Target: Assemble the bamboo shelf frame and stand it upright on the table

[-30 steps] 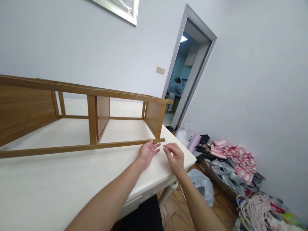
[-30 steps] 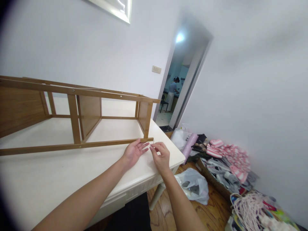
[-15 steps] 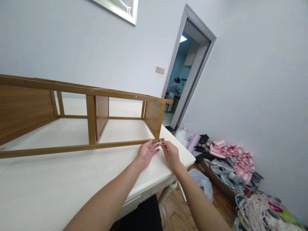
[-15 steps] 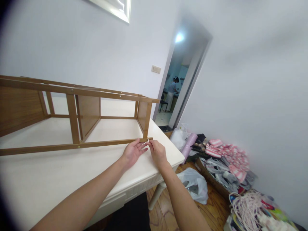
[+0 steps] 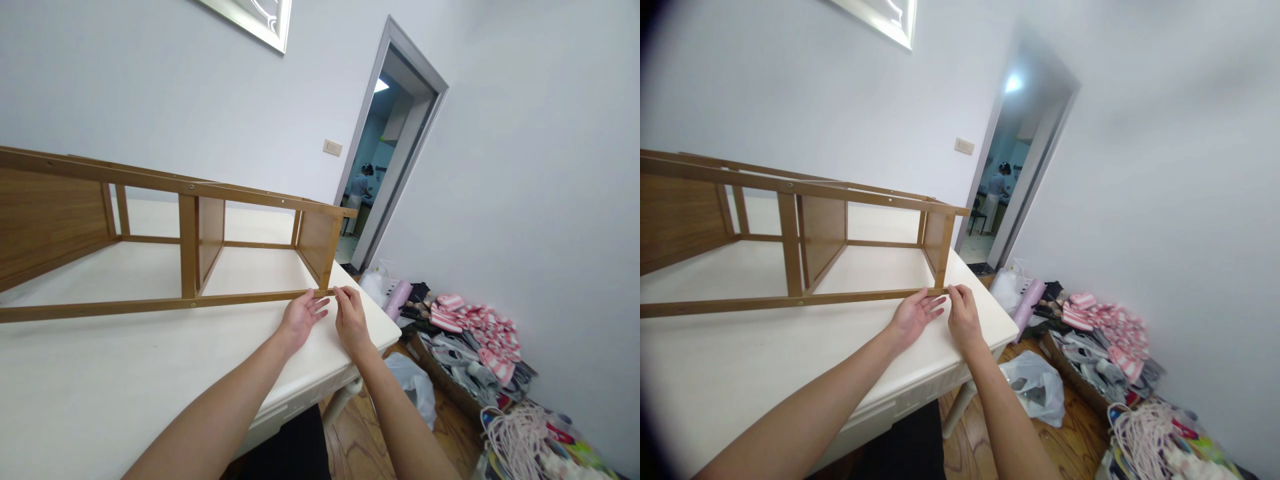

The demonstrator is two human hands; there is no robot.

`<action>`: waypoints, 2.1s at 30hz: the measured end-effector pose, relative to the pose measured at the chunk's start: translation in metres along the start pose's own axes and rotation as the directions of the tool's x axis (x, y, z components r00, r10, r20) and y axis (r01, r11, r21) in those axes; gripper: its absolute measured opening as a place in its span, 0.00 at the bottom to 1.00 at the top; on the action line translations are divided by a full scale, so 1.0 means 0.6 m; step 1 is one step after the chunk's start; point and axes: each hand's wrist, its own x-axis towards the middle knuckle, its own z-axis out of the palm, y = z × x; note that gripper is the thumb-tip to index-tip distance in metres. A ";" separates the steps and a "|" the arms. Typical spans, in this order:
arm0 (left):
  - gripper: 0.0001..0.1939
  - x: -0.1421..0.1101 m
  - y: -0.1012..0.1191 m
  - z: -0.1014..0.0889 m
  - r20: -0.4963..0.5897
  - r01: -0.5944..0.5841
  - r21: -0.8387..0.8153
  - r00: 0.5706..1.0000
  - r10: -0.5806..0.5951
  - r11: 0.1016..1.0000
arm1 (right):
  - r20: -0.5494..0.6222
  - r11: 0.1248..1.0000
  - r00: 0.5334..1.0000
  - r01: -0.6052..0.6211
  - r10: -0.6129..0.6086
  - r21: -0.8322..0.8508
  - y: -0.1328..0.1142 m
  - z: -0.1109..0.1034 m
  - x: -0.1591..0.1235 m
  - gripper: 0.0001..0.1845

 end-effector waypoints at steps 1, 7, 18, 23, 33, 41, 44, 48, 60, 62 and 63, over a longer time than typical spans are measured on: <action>0.10 0.000 0.000 0.000 -0.003 0.002 0.001 1.000 -0.002 1.000 | 0.003 1.000 1.000 -0.006 0.006 0.005 0.002 0.000 -0.001 0.21; 0.10 0.001 -0.002 0.000 -0.001 -0.007 -0.006 1.000 0.007 1.000 | 0.047 0.998 0.998 -0.039 0.036 0.050 0.007 0.000 -0.002 0.17; 0.11 -0.001 -0.002 0.003 -0.008 -0.003 -0.006 1.000 0.003 1.000 | 0.067 0.998 0.997 -0.045 0.042 0.053 0.006 0.002 -0.001 0.15; 0.12 -0.001 -0.002 0.003 0.002 -0.008 0.005 1.000 0.008 1.000 | 0.110 1.000 0.994 -0.009 0.007 0.022 0.004 0.002 0.002 0.17; 0.13 -0.003 0.000 0.007 0.001 0.001 0.019 1.000 -0.001 1.000 | 0.082 0.993 0.991 0.113 -0.110 -0.038 0.006 0.004 0.002 0.20; 0.13 -0.005 0.000 0.007 0.011 0.010 0.036 1.000 -0.010 0.999 | 0.082 0.982 0.985 0.163 -0.155 -0.099 0.008 0.005 0.002 0.23; 0.14 -0.006 0.000 0.008 0.008 0.009 0.036 1.000 -0.010 0.999 | 0.078 0.979 0.984 0.170 -0.162 -0.109 0.010 0.004 0.000 0.24; 0.14 -0.006 0.000 0.009 0.021 0.008 0.050 1.000 -0.009 0.999 | 0.086 0.967 0.978 0.201 -0.190 -0.157 0.009 0.003 -0.002 0.26; 0.14 -0.006 0.000 0.009 0.044 0.018 0.058 0.999 -0.021 0.998 | 0.039 0.961 0.978 0.210 -0.207 -0.180 0.010 0.003 -0.004 0.22; 0.13 -0.006 0.000 0.009 0.040 0.023 0.056 0.999 -0.025 0.998 | 0.008 0.964 0.977 0.210 -0.212 -0.160 0.006 0.002 -0.001 0.20; 0.13 -0.005 0.000 0.009 0.039 0.025 0.052 0.999 -0.027 0.998 | -0.005 0.965 0.977 0.211 -0.215 -0.154 0.004 0.001 0.001 0.20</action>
